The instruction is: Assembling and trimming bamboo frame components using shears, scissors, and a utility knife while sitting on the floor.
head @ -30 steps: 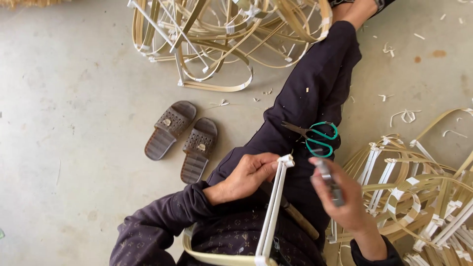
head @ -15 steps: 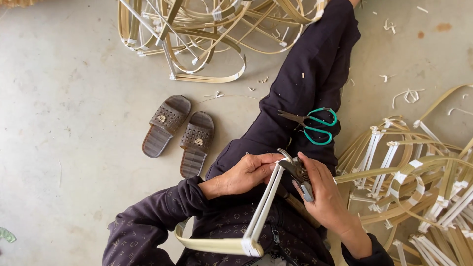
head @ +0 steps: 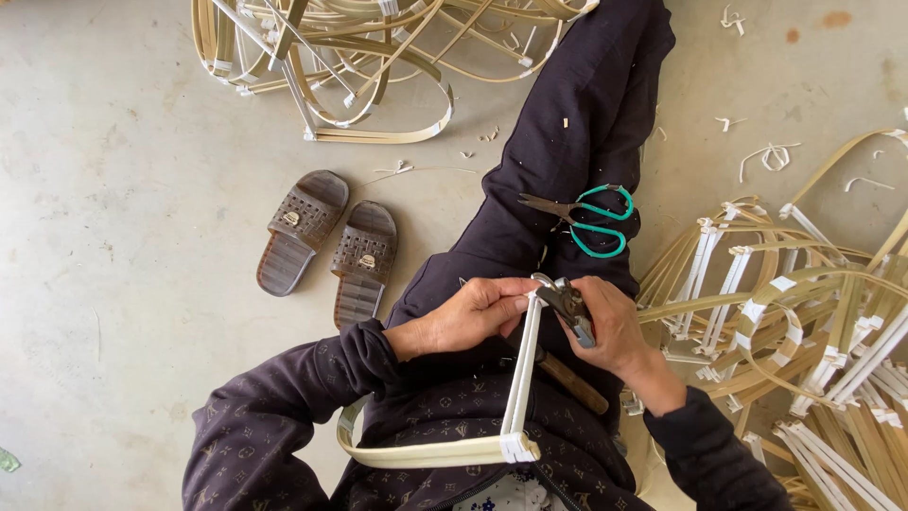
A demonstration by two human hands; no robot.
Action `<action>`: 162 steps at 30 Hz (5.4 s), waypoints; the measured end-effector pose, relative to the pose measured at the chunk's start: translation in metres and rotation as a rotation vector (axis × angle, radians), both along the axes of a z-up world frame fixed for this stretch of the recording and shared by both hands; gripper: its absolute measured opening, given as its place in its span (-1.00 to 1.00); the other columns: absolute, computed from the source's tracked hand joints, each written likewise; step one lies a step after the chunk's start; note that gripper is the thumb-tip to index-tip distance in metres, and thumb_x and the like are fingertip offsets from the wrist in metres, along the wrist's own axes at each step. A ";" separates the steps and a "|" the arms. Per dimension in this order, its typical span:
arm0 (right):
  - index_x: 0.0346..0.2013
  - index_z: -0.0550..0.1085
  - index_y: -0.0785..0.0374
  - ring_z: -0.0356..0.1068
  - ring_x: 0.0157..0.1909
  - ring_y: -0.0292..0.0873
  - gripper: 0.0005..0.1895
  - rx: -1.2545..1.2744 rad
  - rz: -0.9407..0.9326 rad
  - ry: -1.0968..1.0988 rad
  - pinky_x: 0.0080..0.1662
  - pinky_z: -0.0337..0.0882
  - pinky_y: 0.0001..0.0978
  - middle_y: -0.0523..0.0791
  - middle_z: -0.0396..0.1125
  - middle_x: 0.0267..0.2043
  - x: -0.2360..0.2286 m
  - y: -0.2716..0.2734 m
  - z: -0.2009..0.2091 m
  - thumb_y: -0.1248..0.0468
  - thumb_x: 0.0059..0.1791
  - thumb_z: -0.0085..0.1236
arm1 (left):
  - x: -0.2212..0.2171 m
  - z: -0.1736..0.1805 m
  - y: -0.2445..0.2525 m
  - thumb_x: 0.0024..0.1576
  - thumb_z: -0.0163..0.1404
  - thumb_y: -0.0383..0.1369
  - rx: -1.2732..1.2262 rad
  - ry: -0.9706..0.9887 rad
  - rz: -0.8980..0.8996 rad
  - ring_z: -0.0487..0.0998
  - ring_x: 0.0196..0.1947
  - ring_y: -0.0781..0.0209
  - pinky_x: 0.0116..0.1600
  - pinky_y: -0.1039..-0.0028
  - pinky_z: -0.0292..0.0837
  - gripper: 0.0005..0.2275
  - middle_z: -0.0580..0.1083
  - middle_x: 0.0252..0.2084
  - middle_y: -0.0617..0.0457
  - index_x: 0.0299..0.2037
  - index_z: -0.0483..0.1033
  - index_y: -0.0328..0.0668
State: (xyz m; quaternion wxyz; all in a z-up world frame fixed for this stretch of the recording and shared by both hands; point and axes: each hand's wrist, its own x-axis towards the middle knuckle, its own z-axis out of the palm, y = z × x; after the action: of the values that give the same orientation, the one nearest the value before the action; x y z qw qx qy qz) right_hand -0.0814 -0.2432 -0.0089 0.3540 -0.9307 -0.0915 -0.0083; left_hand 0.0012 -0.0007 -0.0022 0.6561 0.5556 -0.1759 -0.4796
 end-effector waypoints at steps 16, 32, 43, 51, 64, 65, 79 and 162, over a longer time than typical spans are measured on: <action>0.09 0.43 0.28 0.45 -0.08 -0.15 -0.63 1.437 -0.104 0.279 0.01 0.47 -0.25 0.00 0.41 0.08 0.053 0.025 0.039 0.25 0.03 0.28 | 0.044 0.156 0.066 0.29 0.01 -0.40 0.101 -0.208 0.485 0.36 -0.33 0.45 -0.23 0.60 0.38 -0.50 0.39 -0.20 0.14 0.46 0.27 -0.19; 0.06 0.44 0.34 0.46 -0.06 -0.21 -0.64 1.128 -0.460 0.335 -0.05 0.50 -0.39 -0.10 0.44 -0.06 0.024 0.066 -0.007 0.37 -0.02 0.26 | 0.037 0.063 -0.016 0.30 0.01 -0.45 -0.046 -0.541 0.402 0.47 -0.03 0.26 0.18 0.43 0.38 -0.69 0.54 -0.03 0.02 0.24 0.49 -0.29; 0.29 0.29 0.25 0.45 0.03 -0.19 -0.44 0.115 -0.289 -0.124 -0.05 0.51 -0.35 -0.05 0.36 0.02 0.022 -0.020 0.098 0.30 0.04 0.28 | 0.032 0.070 0.016 0.38 -0.14 -0.39 -0.086 -0.057 0.268 0.40 -0.22 0.46 -0.05 0.57 0.42 -0.73 0.50 -0.15 0.18 0.20 0.48 -0.28; 0.18 0.34 0.30 0.40 -0.13 -0.07 -0.41 -0.199 -0.047 0.082 -0.04 0.42 -0.10 -0.03 0.33 -0.25 0.023 0.014 0.078 0.45 -0.17 0.15 | 0.024 0.073 0.012 0.38 -0.11 -0.44 0.003 -0.281 0.240 0.39 -0.32 0.44 -0.13 0.57 0.47 -0.76 0.51 -0.28 0.16 0.17 0.53 -0.30; 0.29 0.29 0.32 0.39 0.03 0.05 -0.32 -0.040 -0.044 0.146 0.05 0.41 -0.08 0.06 0.33 0.00 0.023 0.025 0.093 0.34 -0.11 0.28 | 0.020 0.053 0.011 0.39 -0.12 -0.43 -0.016 -0.227 0.230 0.43 -0.25 0.44 -0.06 0.56 0.49 -0.74 0.51 -0.25 0.10 0.21 0.48 -0.36; 0.27 0.30 0.34 0.40 0.02 0.09 -0.28 -0.111 -0.021 0.092 0.05 0.40 -0.05 0.07 0.35 -0.02 0.022 0.023 0.093 0.36 -0.18 0.26 | 0.019 0.049 0.010 0.39 -0.12 -0.40 -0.052 -0.217 0.236 0.46 -0.22 0.45 -0.03 0.57 0.50 -0.72 0.53 -0.21 0.11 0.24 0.45 -0.35; 0.08 0.31 0.30 0.41 0.04 0.15 -0.15 -0.420 0.052 -0.089 0.11 0.38 0.07 0.07 0.37 -0.07 0.024 0.018 0.033 -0.20 -0.28 0.29 | 0.094 0.029 0.052 0.43 -0.18 -0.43 -0.261 0.126 0.721 0.56 -0.17 0.24 -0.05 0.43 0.50 -0.63 0.55 -0.14 -0.05 0.44 0.29 -0.30; 0.25 0.28 0.48 0.13 0.37 0.14 -0.05 -0.194 0.022 0.138 0.33 0.15 0.12 0.16 0.21 0.32 0.026 0.016 0.048 0.12 -0.34 0.39 | 0.100 -0.002 0.031 0.37 -0.16 -0.52 -0.366 0.205 0.447 0.53 -0.26 0.29 -0.18 0.53 0.46 -0.65 0.54 -0.07 -0.06 0.36 0.32 -0.41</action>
State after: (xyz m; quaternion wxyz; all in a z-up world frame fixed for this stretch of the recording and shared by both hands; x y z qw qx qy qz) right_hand -0.0550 -0.2273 0.0390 0.2678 -0.9579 -0.0774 0.0684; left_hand 0.1016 0.0298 -0.0039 0.8488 0.4017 -0.0657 -0.3375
